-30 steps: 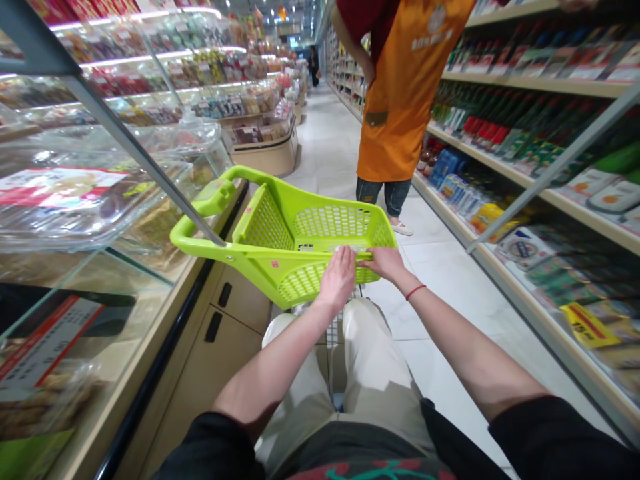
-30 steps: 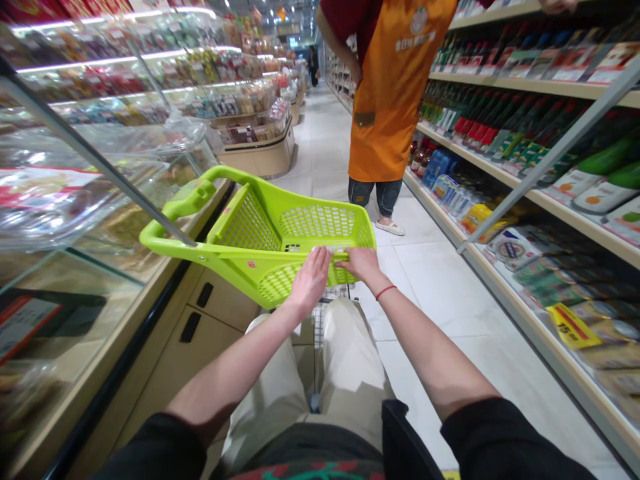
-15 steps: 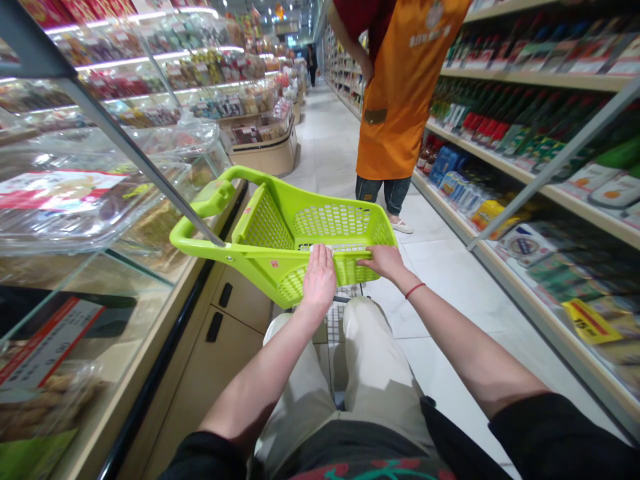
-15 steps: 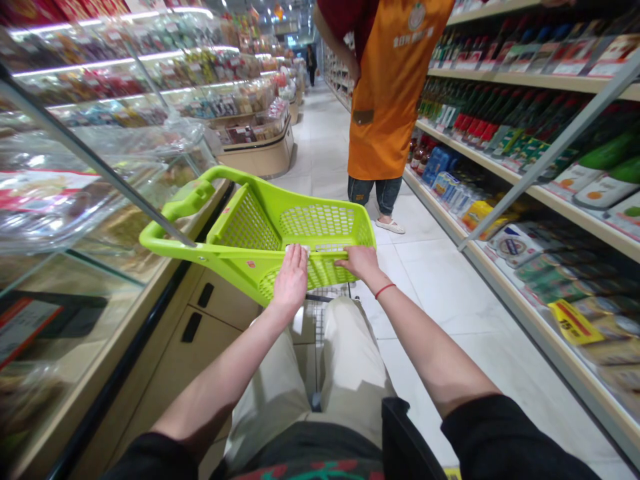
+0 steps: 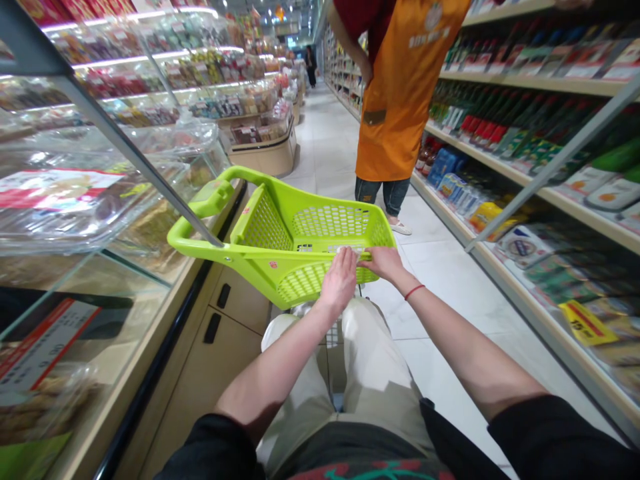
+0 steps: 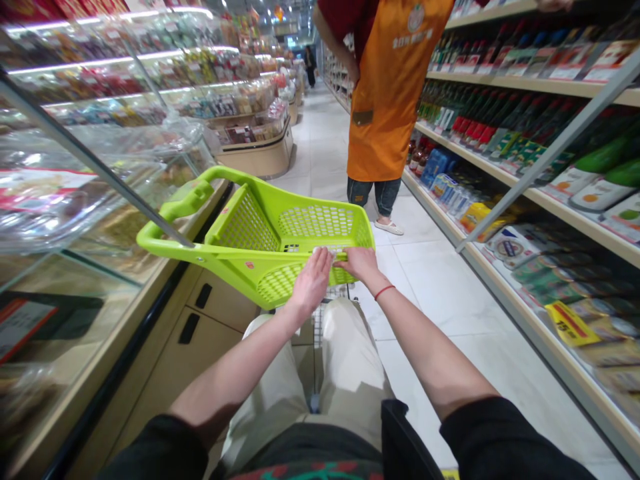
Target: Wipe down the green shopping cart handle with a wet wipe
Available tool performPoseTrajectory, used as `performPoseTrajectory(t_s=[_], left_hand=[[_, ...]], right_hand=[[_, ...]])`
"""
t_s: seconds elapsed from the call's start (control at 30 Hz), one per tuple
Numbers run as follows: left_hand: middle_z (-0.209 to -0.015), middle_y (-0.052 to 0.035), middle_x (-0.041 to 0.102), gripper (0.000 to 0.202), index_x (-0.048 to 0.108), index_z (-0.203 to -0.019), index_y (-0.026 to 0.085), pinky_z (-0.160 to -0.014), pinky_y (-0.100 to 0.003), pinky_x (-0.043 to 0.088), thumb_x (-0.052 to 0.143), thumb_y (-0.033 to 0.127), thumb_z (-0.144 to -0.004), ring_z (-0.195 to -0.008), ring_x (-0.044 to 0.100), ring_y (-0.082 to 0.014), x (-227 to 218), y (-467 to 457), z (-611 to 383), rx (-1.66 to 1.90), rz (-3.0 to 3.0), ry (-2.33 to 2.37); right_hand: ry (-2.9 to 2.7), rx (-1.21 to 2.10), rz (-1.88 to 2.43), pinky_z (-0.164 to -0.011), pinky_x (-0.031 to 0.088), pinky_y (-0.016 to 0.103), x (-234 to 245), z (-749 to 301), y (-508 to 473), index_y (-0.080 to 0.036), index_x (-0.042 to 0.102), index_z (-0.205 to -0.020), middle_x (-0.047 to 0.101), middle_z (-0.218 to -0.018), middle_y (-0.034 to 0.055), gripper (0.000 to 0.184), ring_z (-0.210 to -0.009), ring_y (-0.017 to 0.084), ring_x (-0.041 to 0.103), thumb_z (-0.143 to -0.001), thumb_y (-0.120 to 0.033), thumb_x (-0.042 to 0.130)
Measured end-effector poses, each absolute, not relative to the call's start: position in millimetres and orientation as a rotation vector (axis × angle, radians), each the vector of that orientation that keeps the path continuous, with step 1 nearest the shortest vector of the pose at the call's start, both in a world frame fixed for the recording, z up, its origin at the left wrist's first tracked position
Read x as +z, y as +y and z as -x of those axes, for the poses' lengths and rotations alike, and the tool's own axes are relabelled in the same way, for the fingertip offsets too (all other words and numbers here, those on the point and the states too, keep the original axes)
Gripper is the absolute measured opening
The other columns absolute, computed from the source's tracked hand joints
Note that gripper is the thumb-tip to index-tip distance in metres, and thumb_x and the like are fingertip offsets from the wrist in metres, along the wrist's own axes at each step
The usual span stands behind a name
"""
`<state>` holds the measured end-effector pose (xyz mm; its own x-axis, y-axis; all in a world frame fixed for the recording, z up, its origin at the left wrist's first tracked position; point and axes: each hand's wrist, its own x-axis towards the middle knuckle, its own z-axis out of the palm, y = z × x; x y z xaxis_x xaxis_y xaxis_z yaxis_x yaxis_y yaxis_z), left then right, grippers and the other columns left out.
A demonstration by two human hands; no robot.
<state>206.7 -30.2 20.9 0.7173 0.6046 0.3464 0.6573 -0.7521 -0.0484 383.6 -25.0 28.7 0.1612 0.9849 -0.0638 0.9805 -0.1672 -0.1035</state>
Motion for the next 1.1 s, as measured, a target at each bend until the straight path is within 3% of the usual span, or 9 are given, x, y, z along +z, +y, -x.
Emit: performPoseTrajectory(t_s=[0.13,0.27,0.6,0.87,0.97,1.1], left_hand=[[-0.153,-0.0178,0.043,0.058,0.04,-0.146,0.008,-0.119,-0.043,0.034,0.036,0.001,-0.089,-0.147,0.029,-0.0243,24.6,-23.0,-171.0,-0.476,2.706,-1.129],[-0.155,-0.0158,0.041,0.059,0.04,-0.147,0.008,-0.121,-0.041,0.031,0.035,0.001,-0.088,-0.148,0.026,-0.0235,37.2,-16.4,-128.4,-0.4,2.635,-1.25],[-0.153,-0.0221,0.041,0.056,0.042,-0.144,0.002,-0.122,-0.042,0.028,0.033,0.0,-0.089,-0.15,0.024,-0.0248,83.6,-7.2,-54.5,-0.579,2.371,-1.482],[-0.153,-0.0194,0.042,0.056,0.043,-0.144,0.003,-0.122,-0.042,0.028,0.031,-0.001,-0.089,-0.149,0.026,-0.0244,63.7,-17.2,-103.9,-0.541,2.431,-1.565],[-0.152,-0.0228,0.041,0.055,0.044,-0.142,-0.003,-0.122,-0.042,0.028,0.032,-0.002,-0.088,-0.147,0.028,-0.0278,53.7,-23.8,-139.1,-0.454,2.541,-1.525],[-0.151,-0.0225,0.043,0.053,0.045,-0.142,0.0,-0.121,-0.041,0.032,0.035,0.0,-0.09,-0.146,0.032,-0.0268,42.7,-29.2,-173.8,-0.457,2.637,-1.412]], right_hand=[[-2.014,0.166,2.361,-0.087,0.046,0.037,29.8,-383.3,-25.9,-0.02,0.069,-0.121,0.075,-0.107,0.0147,0.062,-0.107,0.03,0.067,-0.088,-0.069,0.048],[-2.018,0.176,2.358,-0.085,0.046,0.036,31.2,-382.3,-26.2,-0.021,0.07,-0.116,0.075,-0.105,0.0137,0.061,-0.105,0.03,0.068,-0.088,-0.07,0.047],[-2.018,0.17,2.361,-0.084,0.046,0.036,32.3,-382.3,-27.4,-0.021,0.071,-0.114,0.075,-0.103,0.0139,0.061,-0.103,0.03,0.068,-0.088,-0.07,0.046],[-2.006,0.195,2.385,-0.086,0.046,0.038,30.2,-382.0,-25.2,-0.022,0.069,-0.12,0.075,-0.107,0.0142,0.061,-0.106,0.031,0.067,-0.088,-0.069,0.048],[-2.007,0.21,2.389,-0.087,0.046,0.038,30.3,-381.6,-24.9,-0.022,0.069,-0.121,0.075,-0.107,0.014,0.058,-0.108,0.031,0.066,-0.088,-0.066,0.051],[-2.027,0.225,2.385,-0.087,0.047,0.038,34.9,-382.1,-25.5,-0.022,0.069,-0.12,0.075,-0.107,0.0137,0.056,-0.108,0.03,0.066,-0.089,-0.064,0.051]])
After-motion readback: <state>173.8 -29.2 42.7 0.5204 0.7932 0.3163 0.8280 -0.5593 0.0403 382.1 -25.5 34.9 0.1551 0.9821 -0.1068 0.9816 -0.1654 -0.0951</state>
